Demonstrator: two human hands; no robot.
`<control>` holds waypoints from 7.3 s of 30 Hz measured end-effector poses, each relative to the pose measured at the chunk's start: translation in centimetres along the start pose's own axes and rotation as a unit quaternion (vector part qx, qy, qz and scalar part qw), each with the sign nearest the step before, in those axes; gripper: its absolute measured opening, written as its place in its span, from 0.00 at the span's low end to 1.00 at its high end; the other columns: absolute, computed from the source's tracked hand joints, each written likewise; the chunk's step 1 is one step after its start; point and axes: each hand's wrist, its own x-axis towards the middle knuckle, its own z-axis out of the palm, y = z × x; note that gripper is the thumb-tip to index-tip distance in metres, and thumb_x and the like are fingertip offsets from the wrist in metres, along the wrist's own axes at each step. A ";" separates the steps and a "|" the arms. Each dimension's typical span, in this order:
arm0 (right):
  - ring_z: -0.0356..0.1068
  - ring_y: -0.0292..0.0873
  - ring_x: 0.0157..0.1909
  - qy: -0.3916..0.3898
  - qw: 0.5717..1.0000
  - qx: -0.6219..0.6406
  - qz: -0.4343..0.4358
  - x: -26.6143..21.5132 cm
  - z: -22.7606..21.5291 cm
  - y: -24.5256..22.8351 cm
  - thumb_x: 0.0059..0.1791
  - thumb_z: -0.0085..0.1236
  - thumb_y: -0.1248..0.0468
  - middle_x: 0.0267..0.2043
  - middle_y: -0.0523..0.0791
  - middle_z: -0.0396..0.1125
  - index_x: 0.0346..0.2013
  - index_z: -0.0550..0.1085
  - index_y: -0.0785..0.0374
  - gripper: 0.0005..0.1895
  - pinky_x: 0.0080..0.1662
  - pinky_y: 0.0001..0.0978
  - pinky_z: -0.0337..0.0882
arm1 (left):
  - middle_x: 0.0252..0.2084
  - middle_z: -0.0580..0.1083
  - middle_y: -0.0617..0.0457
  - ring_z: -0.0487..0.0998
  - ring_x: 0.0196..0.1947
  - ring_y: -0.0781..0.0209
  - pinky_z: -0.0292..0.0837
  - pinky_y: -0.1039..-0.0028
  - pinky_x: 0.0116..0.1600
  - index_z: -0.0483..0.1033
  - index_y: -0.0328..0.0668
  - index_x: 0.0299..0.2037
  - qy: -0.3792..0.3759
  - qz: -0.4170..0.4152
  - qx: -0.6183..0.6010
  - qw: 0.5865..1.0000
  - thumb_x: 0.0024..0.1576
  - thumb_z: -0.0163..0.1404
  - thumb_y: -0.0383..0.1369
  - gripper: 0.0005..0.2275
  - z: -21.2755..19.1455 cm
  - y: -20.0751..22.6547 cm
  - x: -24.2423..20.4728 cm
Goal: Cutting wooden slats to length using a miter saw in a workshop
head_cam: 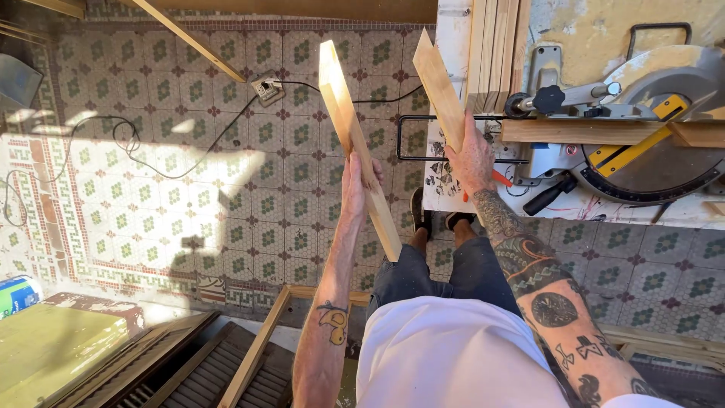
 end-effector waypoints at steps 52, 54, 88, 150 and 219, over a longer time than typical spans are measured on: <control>0.71 0.44 0.48 -0.019 0.951 0.306 0.046 -16.3 -18.9 -3.2 0.38 0.78 0.63 0.47 0.52 0.73 0.60 0.71 0.58 0.37 0.50 0.46 0.76 | 0.55 0.76 0.48 0.78 0.49 0.63 0.80 0.70 0.52 0.62 0.50 0.72 -0.087 -0.131 -0.153 0.976 0.63 0.55 0.47 0.29 21.1 -0.7 -9.6; 0.70 0.44 0.48 -0.014 0.956 0.288 0.049 -16.5 -19.7 -4.3 0.39 0.78 0.61 0.46 0.52 0.73 0.60 0.71 0.58 0.37 0.51 0.46 0.75 | 0.53 0.77 0.48 0.79 0.49 0.62 0.80 0.69 0.51 0.63 0.49 0.72 -0.085 -0.142 -0.164 0.973 0.63 0.56 0.47 0.29 21.0 -1.2 -9.5; 0.76 0.49 0.38 -0.059 0.976 0.201 -0.057 -18.7 -16.9 2.4 0.45 0.68 0.49 0.33 0.54 0.75 0.59 0.67 0.54 0.33 0.40 0.51 0.75 | 0.44 0.77 0.54 0.74 0.46 0.66 0.74 0.67 0.52 0.75 0.45 0.53 -0.152 -0.045 -0.022 0.987 0.46 0.71 0.41 0.27 21.8 7.5 -7.1; 0.53 0.52 0.75 0.047 0.918 0.392 -0.020 -19.2 -12.1 2.1 0.43 0.75 0.54 0.75 0.53 0.54 0.78 0.54 0.44 0.54 0.68 0.54 0.57 | 0.53 0.75 0.45 0.76 0.52 0.55 0.77 0.54 0.55 0.70 0.42 0.63 -0.240 -0.179 -0.003 0.954 0.55 0.69 0.42 0.30 21.1 1.8 -1.6; 0.55 0.50 0.72 0.093 0.922 0.366 -0.088 -20.3 -16.8 -1.4 0.59 0.44 0.54 0.79 0.50 0.50 0.76 0.56 0.56 0.31 0.60 0.51 0.69 | 0.71 0.60 0.42 0.72 0.61 0.52 0.78 0.58 0.60 0.44 0.58 0.80 -0.195 0.117 0.023 0.974 0.69 0.45 0.42 0.31 26.6 6.7 -8.5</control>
